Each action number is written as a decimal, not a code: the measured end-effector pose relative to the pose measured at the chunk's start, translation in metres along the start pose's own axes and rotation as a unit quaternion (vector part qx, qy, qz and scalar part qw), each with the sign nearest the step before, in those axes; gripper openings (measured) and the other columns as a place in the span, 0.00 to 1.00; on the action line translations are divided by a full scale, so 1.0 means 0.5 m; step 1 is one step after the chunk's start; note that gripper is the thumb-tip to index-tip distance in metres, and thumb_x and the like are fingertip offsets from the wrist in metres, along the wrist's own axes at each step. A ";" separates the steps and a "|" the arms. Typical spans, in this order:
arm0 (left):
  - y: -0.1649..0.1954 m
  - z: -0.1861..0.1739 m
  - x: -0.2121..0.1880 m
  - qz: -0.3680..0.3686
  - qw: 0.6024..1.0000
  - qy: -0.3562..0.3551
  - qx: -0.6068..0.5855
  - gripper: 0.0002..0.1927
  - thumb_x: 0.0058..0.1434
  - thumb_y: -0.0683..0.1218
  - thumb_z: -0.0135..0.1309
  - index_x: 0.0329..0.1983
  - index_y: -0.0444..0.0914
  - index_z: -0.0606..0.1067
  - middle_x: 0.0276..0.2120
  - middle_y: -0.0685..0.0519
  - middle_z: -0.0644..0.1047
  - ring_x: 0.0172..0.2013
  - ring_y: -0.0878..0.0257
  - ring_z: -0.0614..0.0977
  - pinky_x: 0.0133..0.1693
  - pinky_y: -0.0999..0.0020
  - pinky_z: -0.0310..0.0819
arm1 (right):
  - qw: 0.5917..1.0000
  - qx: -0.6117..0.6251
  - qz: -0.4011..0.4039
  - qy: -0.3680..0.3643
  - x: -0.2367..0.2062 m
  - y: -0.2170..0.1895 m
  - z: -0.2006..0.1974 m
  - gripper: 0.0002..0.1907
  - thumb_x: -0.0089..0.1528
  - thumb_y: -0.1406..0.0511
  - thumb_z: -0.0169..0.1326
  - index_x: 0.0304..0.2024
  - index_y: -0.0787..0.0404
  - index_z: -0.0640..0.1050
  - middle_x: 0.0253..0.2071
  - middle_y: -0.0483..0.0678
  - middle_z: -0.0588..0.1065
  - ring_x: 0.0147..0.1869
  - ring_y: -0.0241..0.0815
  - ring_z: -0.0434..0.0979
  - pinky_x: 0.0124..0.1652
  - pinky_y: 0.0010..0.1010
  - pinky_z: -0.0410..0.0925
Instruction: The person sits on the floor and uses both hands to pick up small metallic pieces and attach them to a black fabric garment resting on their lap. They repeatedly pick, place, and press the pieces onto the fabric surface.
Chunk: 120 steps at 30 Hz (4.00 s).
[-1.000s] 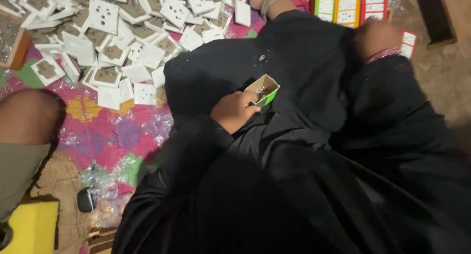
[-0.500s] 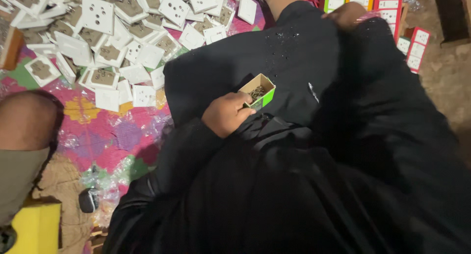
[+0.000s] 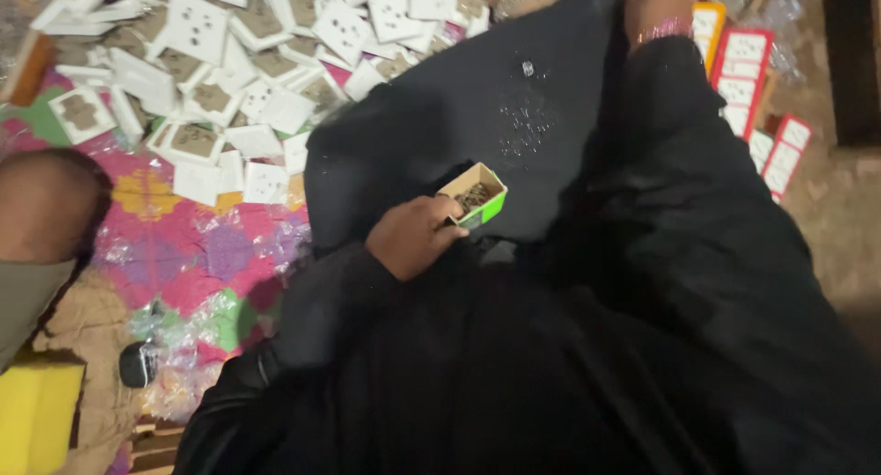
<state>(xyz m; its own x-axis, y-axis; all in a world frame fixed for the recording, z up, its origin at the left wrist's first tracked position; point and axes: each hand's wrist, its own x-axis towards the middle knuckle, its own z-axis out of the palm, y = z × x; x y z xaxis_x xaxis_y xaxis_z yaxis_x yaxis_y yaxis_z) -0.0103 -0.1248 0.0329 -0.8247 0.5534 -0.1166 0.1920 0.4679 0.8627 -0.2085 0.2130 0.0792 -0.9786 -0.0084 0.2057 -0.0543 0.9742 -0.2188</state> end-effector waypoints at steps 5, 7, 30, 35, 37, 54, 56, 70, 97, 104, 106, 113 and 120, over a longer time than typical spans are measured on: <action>0.003 0.001 0.009 0.039 0.998 0.046 0.016 0.12 0.61 0.53 0.57 0.41 0.41 0.76 0.38 0.47 0.79 0.43 0.48 0.80 0.44 0.52 0.73 | 0.996 0.058 0.045 -0.041 -0.009 -0.024 0.043 0.14 0.67 0.60 0.60 0.46 0.64 0.83 0.43 0.65 0.78 0.49 0.66 0.76 0.47 0.50 0.67; 0.010 -0.002 0.006 0.054 0.996 0.061 0.019 0.13 0.60 0.53 0.57 0.42 0.41 0.76 0.38 0.47 0.79 0.43 0.48 0.80 0.43 0.52 0.73 | 0.997 0.079 0.010 -0.021 -0.019 -0.032 0.038 0.13 0.67 0.61 0.60 0.46 0.65 0.83 0.43 0.64 0.79 0.49 0.64 0.77 0.49 0.47 0.68; -0.211 -0.125 -0.346 -0.134 0.892 0.407 0.140 0.13 0.63 0.43 0.69 0.45 0.35 0.78 0.31 0.44 0.78 0.31 0.50 0.80 0.35 0.58 0.73 | 0.879 0.464 0.021 -0.105 -0.330 0.032 -0.048 0.03 0.73 0.75 0.52 0.45 0.67 0.76 0.46 0.44 0.79 0.48 0.29 0.75 0.52 0.19 0.68; -0.306 -0.093 -0.370 -0.193 0.859 0.449 0.155 0.13 0.60 0.42 0.69 0.44 0.35 0.78 0.34 0.40 0.79 0.33 0.47 0.82 0.36 0.57 0.75 | 0.873 0.468 0.003 -0.139 -0.380 0.056 -0.020 0.04 0.75 0.78 0.51 0.47 0.68 0.76 0.51 0.49 0.80 0.50 0.29 0.75 0.53 0.19 0.67; -0.330 -0.082 -0.376 -0.204 0.845 0.459 0.181 0.13 0.59 0.42 0.69 0.43 0.34 0.78 0.35 0.39 0.80 0.34 0.45 0.82 0.36 0.56 0.75 | 0.863 0.483 0.019 -0.145 -0.401 0.052 -0.013 0.06 0.73 0.78 0.51 0.48 0.66 0.76 0.52 0.49 0.80 0.52 0.29 0.75 0.55 0.20 0.68; -0.393 -0.040 -0.396 -0.177 0.879 0.440 0.056 0.20 0.60 0.38 0.67 0.54 0.33 0.76 0.43 0.45 0.81 0.38 0.57 0.83 0.41 0.64 0.77 | 0.876 0.451 0.050 -0.165 -0.374 -0.013 0.080 0.05 0.70 0.74 0.51 0.42 0.64 0.78 0.42 0.37 0.77 0.43 0.24 0.73 0.45 0.17 0.66; -0.397 -0.039 -0.399 -0.174 0.878 0.446 0.029 0.22 0.61 0.37 0.67 0.58 0.33 0.75 0.41 0.48 0.80 0.36 0.63 0.79 0.40 0.69 0.75 | 0.880 0.441 0.056 -0.166 -0.374 -0.013 0.078 0.05 0.70 0.74 0.52 0.44 0.65 0.79 0.43 0.38 0.78 0.44 0.25 0.73 0.45 0.18 0.66; -0.074 0.099 -0.016 -0.004 1.000 -0.004 -0.026 0.10 0.68 0.48 0.55 0.42 0.37 0.80 0.37 0.46 0.81 0.39 0.52 0.82 0.41 0.60 0.75 | 0.882 0.246 -0.183 -0.357 -0.538 -0.188 -0.036 0.14 0.63 0.59 0.59 0.48 0.58 0.82 0.40 0.53 0.81 0.43 0.52 0.82 0.44 0.40 0.73; -0.043 0.205 0.073 -0.216 0.721 -0.073 -0.655 0.31 0.71 0.65 0.40 0.51 0.32 0.72 0.42 0.46 0.77 0.44 0.57 0.81 0.51 0.58 0.77 | 0.950 0.255 -0.096 -0.151 -0.540 -0.148 -0.001 0.11 0.60 0.69 0.62 0.45 0.58 0.81 0.37 0.49 0.79 0.37 0.48 0.80 0.36 0.37 0.71; -0.077 0.240 0.085 -0.265 0.741 -0.091 -0.611 0.33 0.71 0.63 0.37 0.59 0.30 0.71 0.48 0.48 0.79 0.49 0.60 0.81 0.53 0.62 0.76 | 0.962 0.164 -0.147 -0.162 -0.522 -0.159 0.035 0.02 0.60 0.66 0.57 0.35 0.54 0.81 0.34 0.48 0.80 0.38 0.51 0.81 0.36 0.41 0.72; -0.081 0.248 0.087 -0.255 0.742 -0.092 -0.613 0.32 0.71 0.62 0.39 0.59 0.29 0.71 0.48 0.48 0.79 0.48 0.59 0.81 0.51 0.61 0.76 | 0.961 0.190 -0.110 -0.166 -0.517 -0.163 0.038 0.03 0.62 0.64 0.57 0.36 0.55 0.81 0.35 0.49 0.80 0.37 0.50 0.81 0.37 0.40 0.72; -0.115 0.285 0.118 -0.298 0.748 -0.085 -0.587 0.29 0.73 0.60 0.40 0.56 0.31 0.73 0.43 0.48 0.78 0.40 0.63 0.80 0.44 0.66 0.75 | 0.950 0.235 -0.116 -0.172 -0.517 -0.161 0.034 0.07 0.61 0.63 0.56 0.39 0.53 0.83 0.35 0.49 0.80 0.39 0.51 0.80 0.38 0.41 0.71; -0.125 0.286 0.122 -0.232 0.746 -0.112 -0.614 0.28 0.70 0.60 0.42 0.52 0.32 0.73 0.43 0.49 0.79 0.45 0.62 0.82 0.50 0.64 0.77 | 0.952 0.244 -0.082 -0.165 -0.519 -0.154 0.060 0.07 0.61 0.63 0.56 0.39 0.55 0.82 0.34 0.49 0.80 0.39 0.51 0.81 0.39 0.39 0.72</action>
<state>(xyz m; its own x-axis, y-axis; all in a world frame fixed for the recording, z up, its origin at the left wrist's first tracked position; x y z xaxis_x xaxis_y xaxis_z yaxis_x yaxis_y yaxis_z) 0.0034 -0.0217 -0.0986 -0.5150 0.6939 -0.5032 -0.8318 -0.2628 0.4889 0.0435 0.1336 0.0140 -0.9539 -0.2997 -0.0181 -0.2182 0.7335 -0.6437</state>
